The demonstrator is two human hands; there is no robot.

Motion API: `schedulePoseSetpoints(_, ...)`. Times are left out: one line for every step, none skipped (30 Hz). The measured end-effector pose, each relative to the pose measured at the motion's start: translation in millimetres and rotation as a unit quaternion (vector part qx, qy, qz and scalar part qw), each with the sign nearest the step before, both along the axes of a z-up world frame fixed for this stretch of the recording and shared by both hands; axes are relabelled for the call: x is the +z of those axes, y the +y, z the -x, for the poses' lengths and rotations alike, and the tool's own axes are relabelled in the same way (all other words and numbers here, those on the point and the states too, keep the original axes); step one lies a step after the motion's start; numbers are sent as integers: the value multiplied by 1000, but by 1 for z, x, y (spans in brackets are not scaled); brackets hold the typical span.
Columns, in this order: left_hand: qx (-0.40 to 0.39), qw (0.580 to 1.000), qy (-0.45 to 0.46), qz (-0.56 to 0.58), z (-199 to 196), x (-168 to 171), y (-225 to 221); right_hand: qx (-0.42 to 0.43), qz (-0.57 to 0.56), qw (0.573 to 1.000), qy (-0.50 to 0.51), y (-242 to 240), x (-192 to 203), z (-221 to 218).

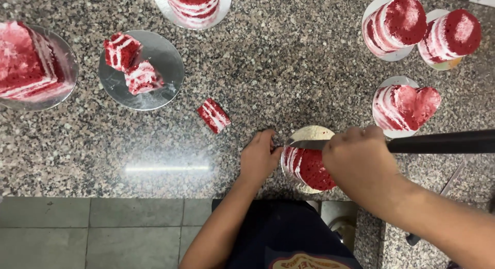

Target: The person slices a small piece off a red velvet cake layer with a long knife, then uses an icing spatula to scoop white frosting from a bowl and spread it over the top and sides of the cake layer on a turntable, working among several other layered cakes on the counter.

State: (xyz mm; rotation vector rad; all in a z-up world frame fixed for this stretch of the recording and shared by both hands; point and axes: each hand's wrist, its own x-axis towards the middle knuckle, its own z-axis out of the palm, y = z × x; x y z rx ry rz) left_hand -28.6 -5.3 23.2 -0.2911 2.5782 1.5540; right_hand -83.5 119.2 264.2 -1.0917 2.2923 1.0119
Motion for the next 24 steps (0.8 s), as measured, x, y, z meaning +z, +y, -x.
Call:
schedulePoseSetpoints(-3,1000,-11,-3,1,2,-1,34,-3,999,15,-3,-2,-4)
schedulePoseSetpoints(-2,1000,-12,-4,1,-1,-1,36,-4,999,15,-6,-1,-7)
schedulePoseSetpoints(-3,1000,0,0,2,-3,0,62,-17,998,18,-10,-1,-10)
schedulePoseSetpoints(-5,1000,12,5,3,-6,0,88,-30,995,21,-14,0,-12)
schedulePoseSetpoints(-3,1000,11,4,4,-5,0,90,-31,995,21,-18,0,-15)
schedulePoseSetpoints(-12,1000,-11,10,6,-4,1,99,-40,994,20,-22,0,-18)
schedulePoseSetpoints(-22,999,-34,16,7,-4,1,108,-48,993,18,-25,0,-20)
schedulePoseSetpoints(-20,999,-34,16,7,-5,1,110,-49,993,17,-27,-1,-23)
schedulePoseSetpoints(-19,999,-24,21,8,-7,2,117,-72,991,6,-28,-1,-25)
schedulePoseSetpoints(-19,999,-14,26,9,-8,3,123,-95,988,-5,-30,-2,-28)
schedulePoseSetpoints(-17,999,-15,25,9,-4,2,125,-95,988,-6,-30,-3,-30)
schedulePoseSetpoints(-16,999,-19,22,9,1,1,137,-88,987,10,-30,-3,-33)
schedulePoseSetpoints(-15,999,-24,19,10,5,0,148,-80,985,25,-29,-4,-35)
schedulePoseSetpoints(-14,999,-25,18,10,5,0,149,-80,985,24,-28,-5,-37)
schedulePoseSetpoints(-22,999,-24,26,10,5,1,152,-67,986,29,-27,-5,-39)
schedulePoseSetpoints(-30,999,-24,33,11,5,1,155,-53,986,34,-26,-6,-40)
schedulePoseSetpoints(-29,999,-25,33,11,5,1,156,-52,986,33,-27,-5,-43)
schedulePoseSetpoints(-40,998,-28,35,12,5,1,162,-53,985,23,-27,-3,-45)
schedulePoseSetpoints(-51,998,-31,37,12,5,1,167,-52,984,13,-28,-2,-47)
schedulePoseSetpoints(-51,997,-32,38,13,6,0,168,-52,984,12,-27,-3,-50)
schedulePoseSetpoints(-58,996,-43,42,14,7,0,177,-53,982,25,-26,-3,-53)
schedulePoseSetpoints(-65,995,-55,46,16,8,0,187,-54,980,39,-25,-4,-55)
schedulePoseSetpoints(-65,995,-55,46,16,7,0,187,-54,980,39,-23,-5,-58)
schedulePoseSetpoints(-70,995,-60,46,17,6,0,197,-55,978,47,-22,-7,-60)
